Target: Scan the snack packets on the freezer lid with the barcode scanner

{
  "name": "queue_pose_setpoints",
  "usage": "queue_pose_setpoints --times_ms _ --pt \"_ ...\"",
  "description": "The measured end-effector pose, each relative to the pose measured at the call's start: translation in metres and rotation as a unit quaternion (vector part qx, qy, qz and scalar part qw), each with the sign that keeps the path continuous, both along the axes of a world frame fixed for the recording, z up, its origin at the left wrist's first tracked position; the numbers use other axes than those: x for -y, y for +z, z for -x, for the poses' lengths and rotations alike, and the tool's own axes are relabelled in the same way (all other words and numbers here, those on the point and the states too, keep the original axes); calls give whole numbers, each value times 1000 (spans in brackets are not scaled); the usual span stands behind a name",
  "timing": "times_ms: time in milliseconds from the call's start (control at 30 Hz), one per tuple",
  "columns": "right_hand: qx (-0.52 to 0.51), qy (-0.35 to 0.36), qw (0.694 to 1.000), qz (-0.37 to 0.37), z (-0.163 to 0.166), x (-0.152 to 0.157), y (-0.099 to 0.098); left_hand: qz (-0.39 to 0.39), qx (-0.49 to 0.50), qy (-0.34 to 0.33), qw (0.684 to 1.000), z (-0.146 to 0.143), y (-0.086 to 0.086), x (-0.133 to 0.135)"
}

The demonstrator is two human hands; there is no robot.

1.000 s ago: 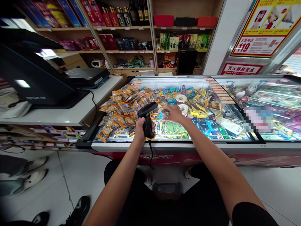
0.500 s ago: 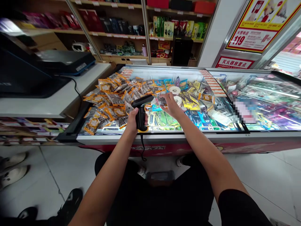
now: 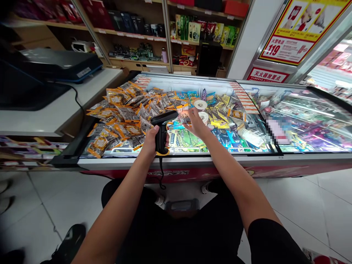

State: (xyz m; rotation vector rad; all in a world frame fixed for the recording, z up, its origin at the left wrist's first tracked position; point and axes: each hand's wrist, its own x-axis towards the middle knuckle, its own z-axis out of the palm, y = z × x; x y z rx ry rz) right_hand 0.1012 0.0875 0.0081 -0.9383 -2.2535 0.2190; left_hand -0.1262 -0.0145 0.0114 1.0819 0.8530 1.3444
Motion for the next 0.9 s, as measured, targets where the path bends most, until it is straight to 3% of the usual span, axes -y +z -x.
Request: queue_pose_setpoints --times_ms 233,500,733,800,900 --pt "-7 -47 998 38 -16 2 12 4 8 20 1000 1 -2 -4" --pt "-26 -15 999 23 -19 11 6 -2 0 -17 1000 0 3 0" --pt "-25 -10 999 33 -8 14 8 -15 9 -7 1000 0 4 3" --pt "-36 -43 998 27 -19 6 7 -16 14 -1 1000 0 3 2" --pt "-66 -157 985 5 -58 -18 4 -11 25 22 999 1 2 1"
